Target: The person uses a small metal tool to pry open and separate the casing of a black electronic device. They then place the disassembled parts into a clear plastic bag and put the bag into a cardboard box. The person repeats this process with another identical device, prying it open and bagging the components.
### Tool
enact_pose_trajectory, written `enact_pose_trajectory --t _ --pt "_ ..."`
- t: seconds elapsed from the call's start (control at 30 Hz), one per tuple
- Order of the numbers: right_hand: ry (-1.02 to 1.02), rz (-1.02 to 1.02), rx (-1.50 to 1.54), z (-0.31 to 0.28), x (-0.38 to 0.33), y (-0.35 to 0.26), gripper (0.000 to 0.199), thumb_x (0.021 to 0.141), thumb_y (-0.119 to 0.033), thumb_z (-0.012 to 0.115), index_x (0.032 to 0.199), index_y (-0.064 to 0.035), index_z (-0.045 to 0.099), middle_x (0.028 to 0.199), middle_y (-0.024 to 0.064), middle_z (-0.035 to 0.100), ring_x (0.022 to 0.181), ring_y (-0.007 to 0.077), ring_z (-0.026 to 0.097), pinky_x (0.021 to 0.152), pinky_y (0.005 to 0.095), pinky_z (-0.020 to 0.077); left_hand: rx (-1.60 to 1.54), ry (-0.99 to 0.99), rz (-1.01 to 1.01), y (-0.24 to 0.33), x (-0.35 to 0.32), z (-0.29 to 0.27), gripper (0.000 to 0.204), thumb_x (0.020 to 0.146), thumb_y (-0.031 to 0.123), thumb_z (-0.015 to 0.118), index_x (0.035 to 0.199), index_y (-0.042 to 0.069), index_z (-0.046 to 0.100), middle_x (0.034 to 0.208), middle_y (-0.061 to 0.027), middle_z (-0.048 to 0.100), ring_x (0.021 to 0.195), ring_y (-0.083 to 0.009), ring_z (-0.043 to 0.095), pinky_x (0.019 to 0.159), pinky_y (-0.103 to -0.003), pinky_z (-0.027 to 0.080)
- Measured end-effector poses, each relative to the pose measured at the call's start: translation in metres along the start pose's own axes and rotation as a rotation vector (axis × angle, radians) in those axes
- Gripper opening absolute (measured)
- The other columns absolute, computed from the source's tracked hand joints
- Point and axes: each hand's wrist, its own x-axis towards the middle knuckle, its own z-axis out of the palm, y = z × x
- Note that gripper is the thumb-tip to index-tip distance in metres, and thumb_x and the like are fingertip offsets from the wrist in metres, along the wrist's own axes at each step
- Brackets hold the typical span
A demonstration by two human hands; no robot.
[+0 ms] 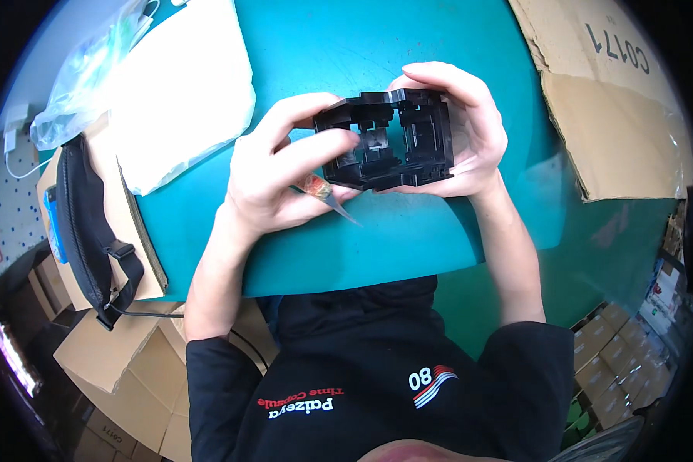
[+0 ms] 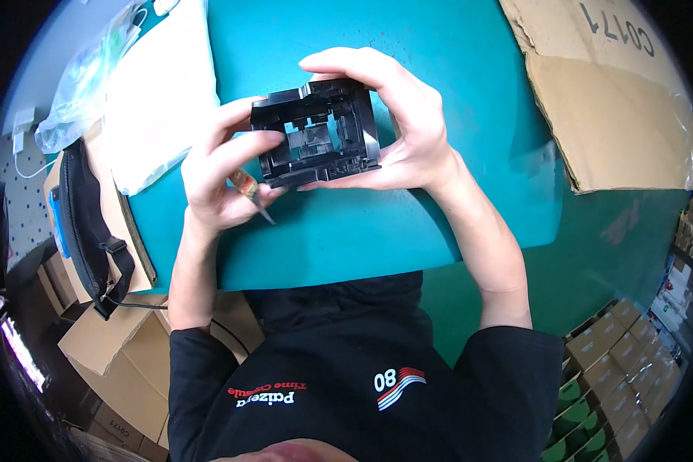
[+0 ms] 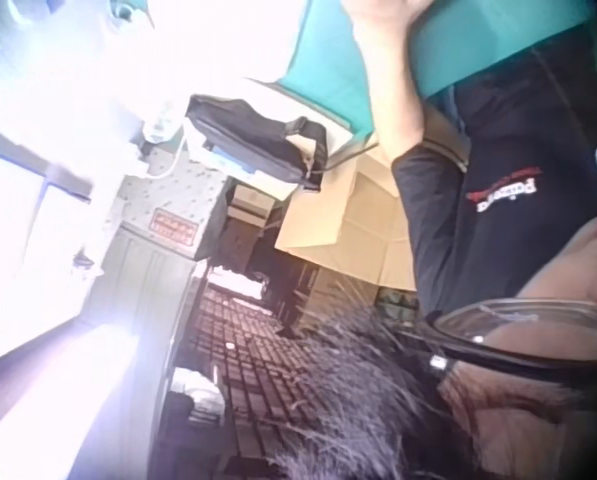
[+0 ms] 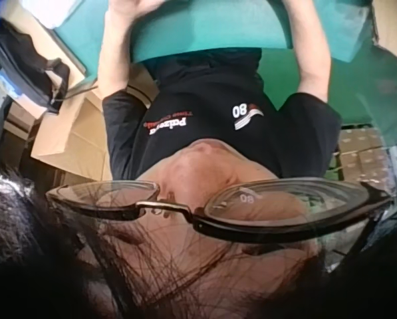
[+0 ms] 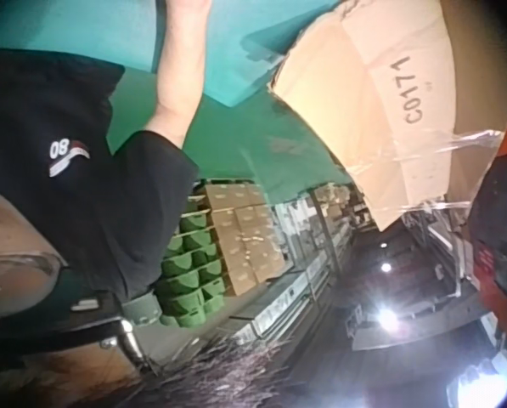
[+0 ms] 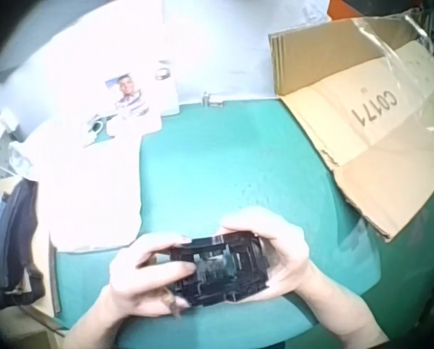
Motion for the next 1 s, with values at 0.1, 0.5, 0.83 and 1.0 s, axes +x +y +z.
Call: enact_pose_trajectory --t 0.1,0.5,0.83,1.0 --pt "-0.032 -0.047 -0.035 -0.001 0.002 0.000 0.085 0.059 -0.023 0.101 0.130 0.0031 0.063 0.122 0.0159 0.070 0.099 0.0257 0.071 0.088 0.0343 0.0587 0.129 -0.112 0.002 0.000 0.001 -0.005 0.050 0.068 0.025 0.089 0.115 0.014 0.077 0.125 -0.0194 0.064 0.101 -0.0337 0.071 0.079 -0.038 0.061" --pt "-0.095 -0.145 -0.171 -0.003 0.010 -0.003 0.077 0.061 -0.023 0.099 0.126 0.0014 0.066 0.118 0.0147 0.071 0.090 0.0261 0.070 0.081 0.0337 0.0577 0.232 -0.256 -0.050 0.002 0.001 -0.010 0.049 0.069 0.024 0.080 0.116 0.009 0.078 0.124 -0.0204 0.064 0.109 -0.0376 0.067 0.088 -0.043 0.056" --pt "-0.051 -0.130 -0.163 -0.003 0.008 -0.003 0.077 0.060 -0.023 0.099 0.125 0.0011 0.066 0.117 0.0144 0.071 0.089 0.0248 0.069 0.081 0.0328 0.0564 0.099 -0.145 0.042 -0.003 0.004 -0.012 0.048 0.073 0.026 0.090 0.113 0.006 0.073 0.128 -0.0208 0.065 0.106 -0.0361 0.071 0.088 -0.041 0.058" --pt "-0.026 -0.101 -0.149 -0.003 0.009 -0.003 0.079 0.057 -0.022 0.100 0.125 0.0015 0.067 0.115 0.0146 0.072 0.089 0.0243 0.068 0.081 0.0326 0.0562 -0.015 -0.056 -0.013 -0.003 0.003 -0.012 0.067 0.068 0.034 0.094 0.118 0.000 0.065 0.128 -0.0222 0.066 0.106 -0.0344 0.071 0.086 -0.040 0.057"
